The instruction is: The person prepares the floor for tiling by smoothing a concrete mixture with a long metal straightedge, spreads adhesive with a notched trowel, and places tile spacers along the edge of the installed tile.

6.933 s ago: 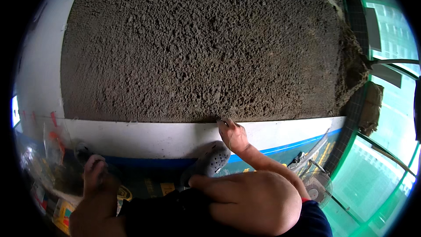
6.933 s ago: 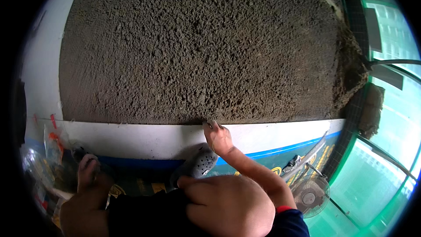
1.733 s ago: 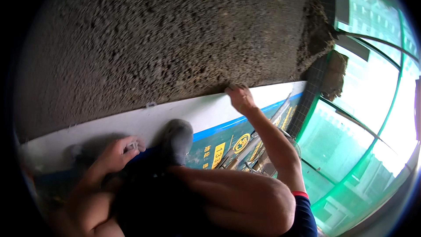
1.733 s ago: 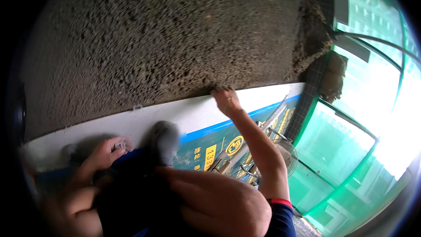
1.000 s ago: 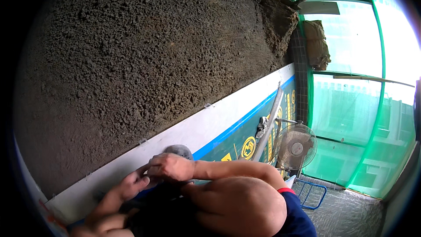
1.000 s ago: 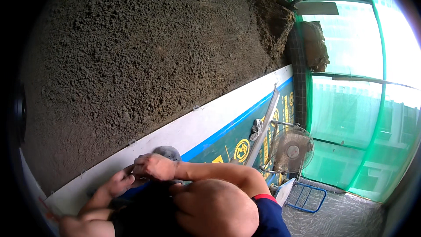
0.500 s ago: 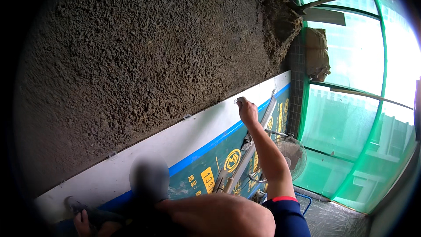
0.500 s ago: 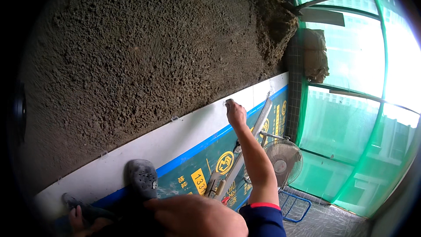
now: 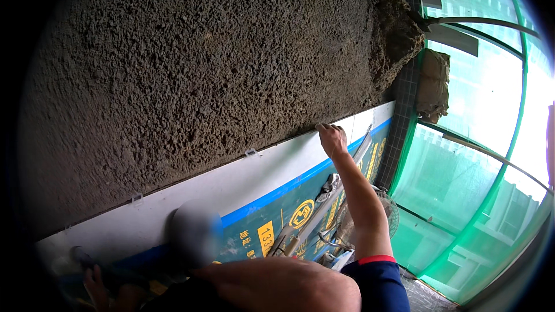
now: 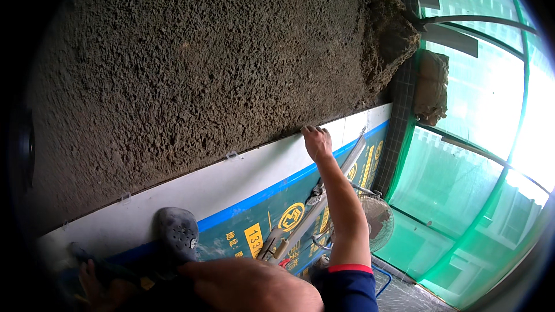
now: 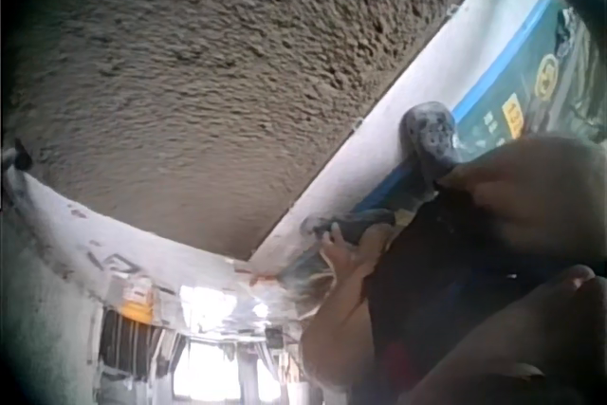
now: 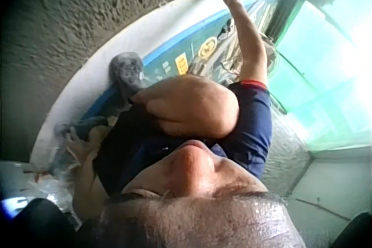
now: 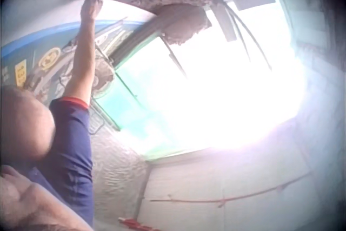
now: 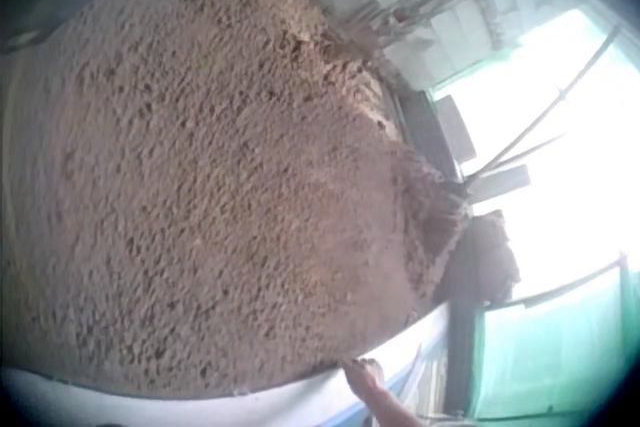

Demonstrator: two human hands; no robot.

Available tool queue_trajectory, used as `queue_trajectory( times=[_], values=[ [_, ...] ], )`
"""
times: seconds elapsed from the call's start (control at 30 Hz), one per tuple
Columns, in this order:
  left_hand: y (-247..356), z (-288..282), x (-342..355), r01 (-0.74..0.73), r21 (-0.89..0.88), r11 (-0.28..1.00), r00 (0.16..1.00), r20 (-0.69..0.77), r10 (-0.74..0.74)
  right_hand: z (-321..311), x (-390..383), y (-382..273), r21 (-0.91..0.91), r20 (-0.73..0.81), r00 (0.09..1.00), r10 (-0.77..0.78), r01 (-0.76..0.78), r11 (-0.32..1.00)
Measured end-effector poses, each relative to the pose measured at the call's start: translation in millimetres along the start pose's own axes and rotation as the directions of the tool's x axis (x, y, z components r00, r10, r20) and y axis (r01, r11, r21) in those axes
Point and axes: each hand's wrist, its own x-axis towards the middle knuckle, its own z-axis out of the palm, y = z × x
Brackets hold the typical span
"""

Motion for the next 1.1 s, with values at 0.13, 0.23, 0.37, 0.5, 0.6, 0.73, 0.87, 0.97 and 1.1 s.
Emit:
queue_trajectory(
  times=[0.13,0.23,0.37,0.5,0.6,0.73,0.87,0.97,1.1],
  values=[
    [-14.2,13.4,15.3,0.105,-0.116,0.988,0.993,0.058,-0.099,-4.3,8.1,4.3,-0.134,0.202,0.976,-0.083,0.111,0.985],
    [-47.8,35.0,26.9,-0.121,-0.183,0.976,0.979,-0.183,0.087,-6.7,11.5,4.8,-0.097,0.122,0.985,-0.124,0.136,0.986],
    [-76.5,55.2,26.3,-0.107,-0.189,0.976,0.966,-0.251,0.058,-7.5,16.2,10.7,-0.080,0.177,0.980,-0.095,0.110,0.991],
    [-72.6,59.1,22.7,-0.137,-0.200,0.970,0.954,-0.290,0.075,-5.0,19.0,22.1,0.063,0.190,0.982,-0.005,-0.007,0.998],
    [-61.2,56.5,22.6,-0.139,-0.200,0.970,0.951,-0.299,0.074,-1.0,16.1,24.3,0.134,0.137,0.991,0.011,-0.030,0.991],
    [-53.0,45.5,22.7,-0.065,-0.222,0.973,0.987,-0.157,0.031,2.8,8.2,19.3,0.235,0.028,0.995,0.090,-0.095,0.967],
    [-50.6,38.0,26.7,-0.066,-0.195,0.978,0.991,-0.126,0.042,1.4,8.3,21.1,0.137,0.011,1.000,0.015,-0.016,0.990],
    [-53.2,36.3,27.6,-0.045,-0.170,0.984,0.993,-0.114,0.026,0.1,11.6,27.5,-0.009,0.059,0.989,-0.135,0.136,0.991],
    [-61.1,40.4,26.1,0.004,-0.200,0.980,0.996,-0.083,-0.021,3.0,12.2,32.5,-0.091,0.122,0.990,-0.075,0.086,0.992]
  ],
)
